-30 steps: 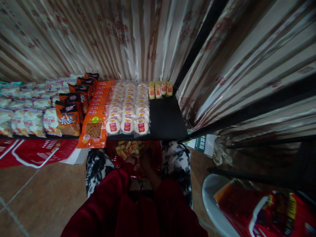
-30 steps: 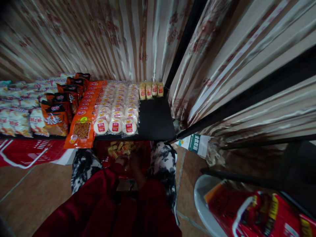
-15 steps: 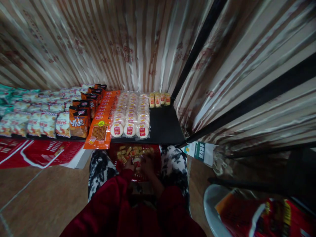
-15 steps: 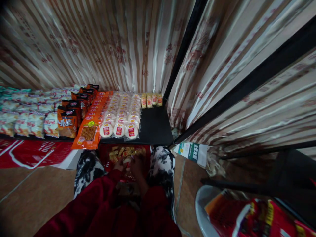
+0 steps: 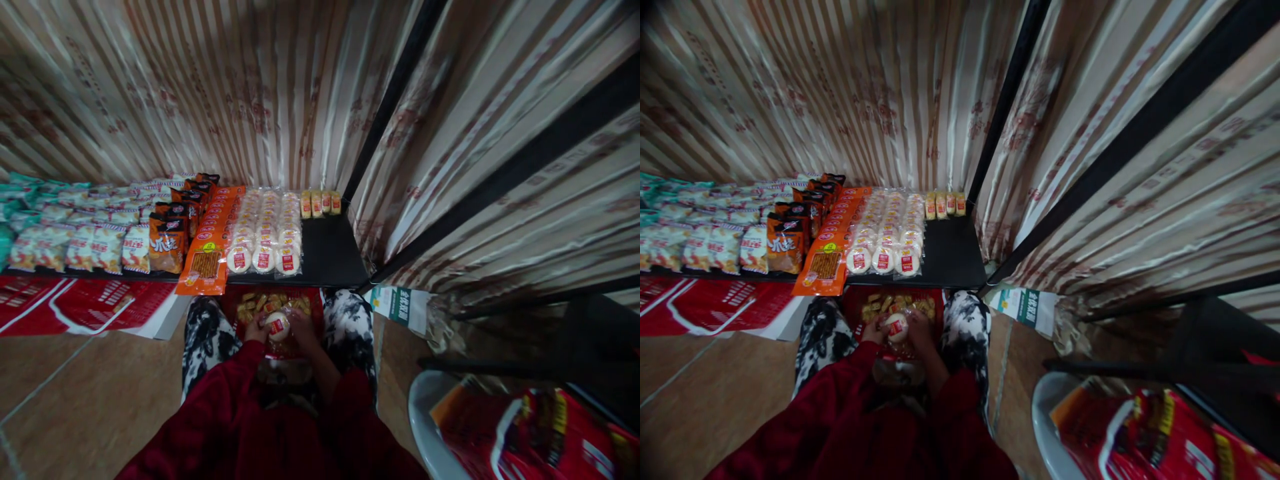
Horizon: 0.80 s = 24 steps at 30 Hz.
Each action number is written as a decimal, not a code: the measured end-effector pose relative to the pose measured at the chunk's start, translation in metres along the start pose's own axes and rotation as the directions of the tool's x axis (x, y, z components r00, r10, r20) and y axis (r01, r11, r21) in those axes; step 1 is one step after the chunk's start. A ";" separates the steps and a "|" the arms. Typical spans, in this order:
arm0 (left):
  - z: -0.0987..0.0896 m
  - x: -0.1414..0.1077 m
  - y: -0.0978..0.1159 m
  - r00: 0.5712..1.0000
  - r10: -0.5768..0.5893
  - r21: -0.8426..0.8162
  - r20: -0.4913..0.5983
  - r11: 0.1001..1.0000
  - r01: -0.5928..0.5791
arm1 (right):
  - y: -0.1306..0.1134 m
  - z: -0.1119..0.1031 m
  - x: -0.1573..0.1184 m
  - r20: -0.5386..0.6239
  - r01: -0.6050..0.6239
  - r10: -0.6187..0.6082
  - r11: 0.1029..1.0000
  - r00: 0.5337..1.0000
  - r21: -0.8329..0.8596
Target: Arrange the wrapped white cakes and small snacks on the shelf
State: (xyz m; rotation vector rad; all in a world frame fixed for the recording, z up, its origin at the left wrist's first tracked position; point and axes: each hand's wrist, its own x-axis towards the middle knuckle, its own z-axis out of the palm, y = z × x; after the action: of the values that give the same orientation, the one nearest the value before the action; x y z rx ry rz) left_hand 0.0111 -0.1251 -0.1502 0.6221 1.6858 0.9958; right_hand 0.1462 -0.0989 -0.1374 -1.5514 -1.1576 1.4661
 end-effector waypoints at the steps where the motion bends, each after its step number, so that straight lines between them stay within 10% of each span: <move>1: -0.001 -0.001 0.000 1.000 0.007 -0.002 -0.007 1.000 -0.007 | 0.000 0.000 -0.001 0.007 0.000 0.000 1.000 1.000 0.014; 24: -0.010 -0.009 -0.008 0.993 -0.012 -0.190 -0.114 0.982 -0.010 | -0.028 0.006 -0.031 0.174 0.000 -0.051 0.960 0.983 0.279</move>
State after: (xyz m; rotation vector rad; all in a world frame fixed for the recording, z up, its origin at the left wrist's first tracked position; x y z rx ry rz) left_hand 0.0053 -0.1391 -0.1510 0.4448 1.6650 1.1951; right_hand 0.1377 -0.1182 -0.1007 -1.2283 -1.0153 1.6985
